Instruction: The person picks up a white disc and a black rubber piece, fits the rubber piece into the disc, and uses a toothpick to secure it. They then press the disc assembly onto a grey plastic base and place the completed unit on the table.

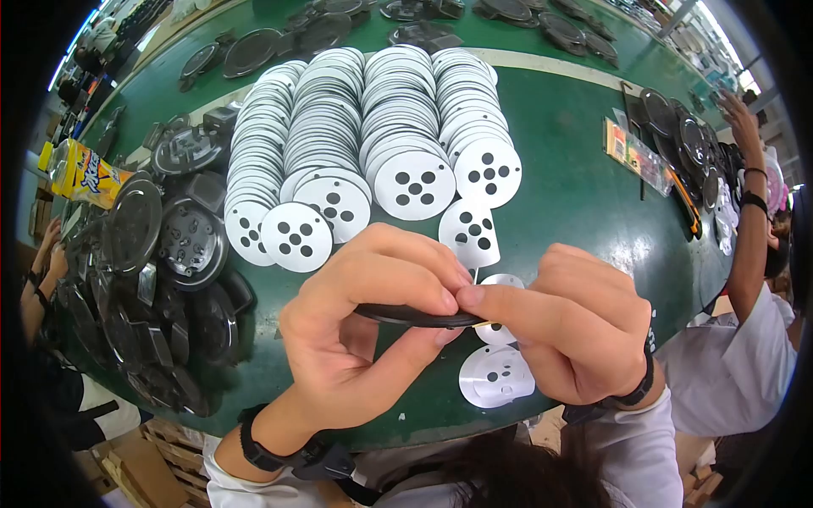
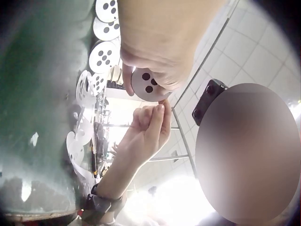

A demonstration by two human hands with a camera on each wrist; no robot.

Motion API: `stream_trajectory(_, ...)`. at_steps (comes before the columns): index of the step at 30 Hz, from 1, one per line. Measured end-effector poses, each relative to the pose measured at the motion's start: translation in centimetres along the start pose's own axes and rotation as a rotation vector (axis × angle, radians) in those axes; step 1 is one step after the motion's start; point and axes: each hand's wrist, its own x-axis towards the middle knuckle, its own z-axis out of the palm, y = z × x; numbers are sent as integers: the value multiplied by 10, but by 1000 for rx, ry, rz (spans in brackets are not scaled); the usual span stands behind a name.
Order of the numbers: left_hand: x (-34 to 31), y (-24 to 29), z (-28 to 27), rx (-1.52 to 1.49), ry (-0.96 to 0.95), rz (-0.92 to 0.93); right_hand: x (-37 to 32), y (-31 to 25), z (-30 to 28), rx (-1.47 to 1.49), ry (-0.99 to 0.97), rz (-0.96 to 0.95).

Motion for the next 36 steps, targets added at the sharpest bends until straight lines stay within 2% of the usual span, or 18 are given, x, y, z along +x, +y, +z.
stream_trajectory(3, -1, 0, 0, -8, 10, -9, -2, 1, 3, 15, 22, 9)
stream_trajectory(5, -1, 0, -3, 167, -72, 4, -1, 0, 3, 0, 21, 15)
stream_trajectory(12, -2, -3, -3, 200, -94, 61, -2, 2, 3, 24, 12, 17)
stream_trajectory(27, -5, 1, 3, 142, -23, -14, 2, 2, 0, -52, -9, -36)
stream_trajectory(30, -6, 5, 4, 195, 3, -45, 0, 7, 3, -149, 20, -111)
stream_trajectory(33, -5, 6, 6, 300, 81, 15, 1, 8, 1, -186, -10, -122)
stream_trajectory(36, -5, 7, 6, 390, 94, 57, 1, 2, 2, -183, -12, -62)
